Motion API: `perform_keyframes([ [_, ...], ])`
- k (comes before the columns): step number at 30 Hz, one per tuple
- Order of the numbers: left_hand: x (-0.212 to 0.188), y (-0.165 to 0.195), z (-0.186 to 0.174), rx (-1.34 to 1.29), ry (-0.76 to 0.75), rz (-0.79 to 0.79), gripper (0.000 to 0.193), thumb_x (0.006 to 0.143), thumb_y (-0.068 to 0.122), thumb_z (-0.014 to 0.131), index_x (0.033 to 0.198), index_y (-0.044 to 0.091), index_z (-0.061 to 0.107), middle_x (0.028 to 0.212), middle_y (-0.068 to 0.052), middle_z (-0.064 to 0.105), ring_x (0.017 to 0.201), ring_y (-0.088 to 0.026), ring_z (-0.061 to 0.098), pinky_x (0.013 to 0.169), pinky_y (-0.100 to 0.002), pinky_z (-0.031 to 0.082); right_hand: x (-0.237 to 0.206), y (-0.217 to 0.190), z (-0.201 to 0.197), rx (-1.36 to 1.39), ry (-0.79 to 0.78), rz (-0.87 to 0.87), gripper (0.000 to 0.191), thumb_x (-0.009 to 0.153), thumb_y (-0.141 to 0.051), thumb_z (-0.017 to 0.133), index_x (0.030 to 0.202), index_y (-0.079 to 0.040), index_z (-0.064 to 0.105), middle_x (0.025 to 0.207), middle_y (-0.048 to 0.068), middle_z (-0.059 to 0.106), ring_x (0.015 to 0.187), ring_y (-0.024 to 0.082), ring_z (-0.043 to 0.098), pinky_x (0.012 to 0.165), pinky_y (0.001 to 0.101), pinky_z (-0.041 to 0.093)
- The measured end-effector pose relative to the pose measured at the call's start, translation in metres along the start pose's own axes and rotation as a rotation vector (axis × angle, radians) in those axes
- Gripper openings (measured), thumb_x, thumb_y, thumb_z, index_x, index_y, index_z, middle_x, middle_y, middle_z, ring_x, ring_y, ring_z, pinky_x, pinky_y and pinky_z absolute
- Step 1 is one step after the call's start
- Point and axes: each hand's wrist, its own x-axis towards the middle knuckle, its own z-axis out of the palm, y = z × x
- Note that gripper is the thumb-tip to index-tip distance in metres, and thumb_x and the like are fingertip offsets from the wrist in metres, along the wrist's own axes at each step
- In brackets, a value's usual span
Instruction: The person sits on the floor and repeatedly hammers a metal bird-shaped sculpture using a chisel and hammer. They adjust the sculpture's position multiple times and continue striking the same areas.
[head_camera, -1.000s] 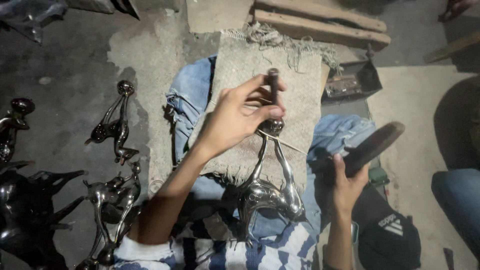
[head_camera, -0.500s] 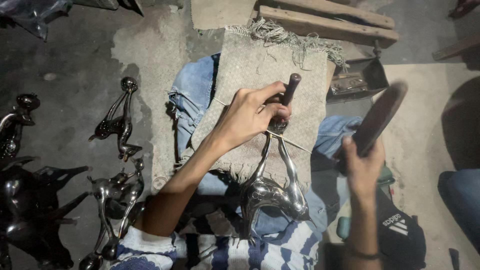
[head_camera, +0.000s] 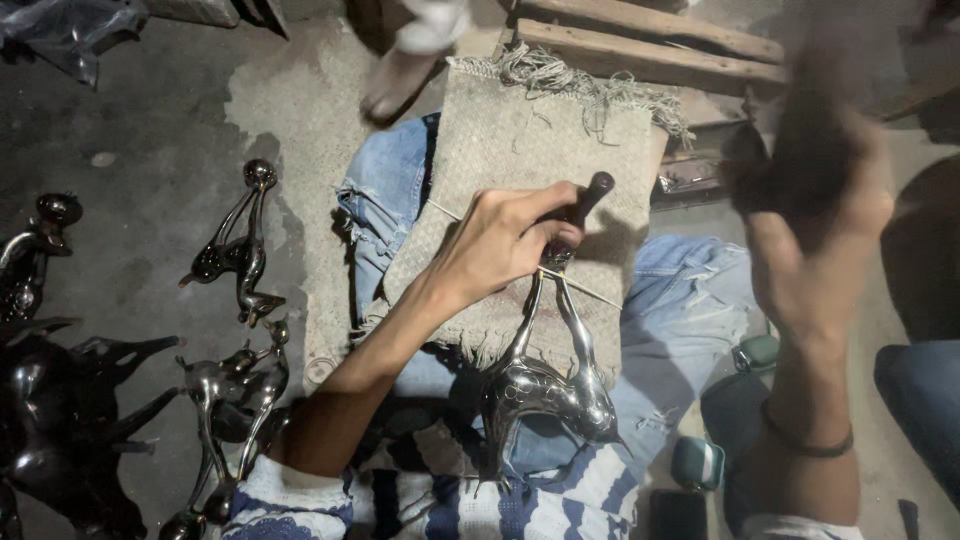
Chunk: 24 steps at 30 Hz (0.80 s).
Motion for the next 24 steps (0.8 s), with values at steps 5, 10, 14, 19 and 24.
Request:
perform_keyframes([
  [5, -0.002, -0.002, 0.000, -0.057, 0.068, 0.210, 0.043, 0.095, -0.005, 0.062, 0.135, 0.009, 0.065, 0.097, -0.009, 0.079, 0.084, -0.015, 0.079, 0.070, -0.029, 0.063, -0.002, -0.009, -0.005, -0.468, -0.058, -0.077, 0.050, 0.086, -0.005, 0.084, 0.133, -0.009, 0.065, 0.100, 0.011, 0.069, 0.086, 0.026, 0.069, 0.081, 0.0418, 0.056],
  [10, -0.001, -0.001, 0.003, -0.072, -0.025, 0.037, 0.040, 0.094, 0.000, 0.067, 0.131, 0.011, 0.066, 0.093, -0.008, 0.080, 0.069, -0.013, 0.077, 0.051, -0.030, 0.055, -0.010, -0.010, -0.007, -0.563, -0.113, -0.074, 0.048, 0.083, 0.003, 0.084, 0.128, -0.004, 0.069, 0.089, 0.016, 0.069, 0.073, 0.031, 0.067, 0.070, 0.0433, 0.053],
  [14, 0.000, -0.002, 0.005, -0.062, -0.030, 0.102, 0.036, 0.095, 0.000, 0.064, 0.129, 0.013, 0.067, 0.095, -0.007, 0.081, 0.072, -0.013, 0.077, 0.052, -0.028, 0.058, -0.020, -0.006, 0.000, 0.314, 0.211, 0.256, 0.052, 0.086, -0.003, 0.079, 0.133, -0.018, 0.064, 0.087, 0.003, 0.072, 0.071, 0.016, 0.070, 0.068, 0.0306, 0.055],
  [19, -0.002, -0.003, 0.002, 0.015, -0.006, 0.207, 0.040, 0.092, 0.004, 0.070, 0.131, 0.011, 0.066, 0.095, -0.009, 0.079, 0.075, -0.017, 0.077, 0.064, -0.032, 0.061, -0.039, 0.009, 0.004, -0.308, 0.025, -0.014, 0.026, 0.095, 0.010, 0.077, 0.114, 0.001, 0.062, 0.094, 0.016, 0.070, 0.080, 0.025, 0.069, 0.073, 0.0349, 0.054],
  [24, 0.001, 0.002, -0.002, -0.079, -0.075, 0.186, 0.041, 0.092, 0.003, 0.067, 0.131, 0.016, 0.067, 0.095, -0.005, 0.080, 0.080, -0.015, 0.079, 0.071, -0.029, 0.065, -0.046, 0.007, -0.002, -0.236, 0.093, 0.054, 0.029, 0.097, 0.008, 0.075, 0.122, 0.000, 0.062, 0.095, 0.011, 0.070, 0.081, 0.022, 0.068, 0.078, 0.0318, 0.055],
])
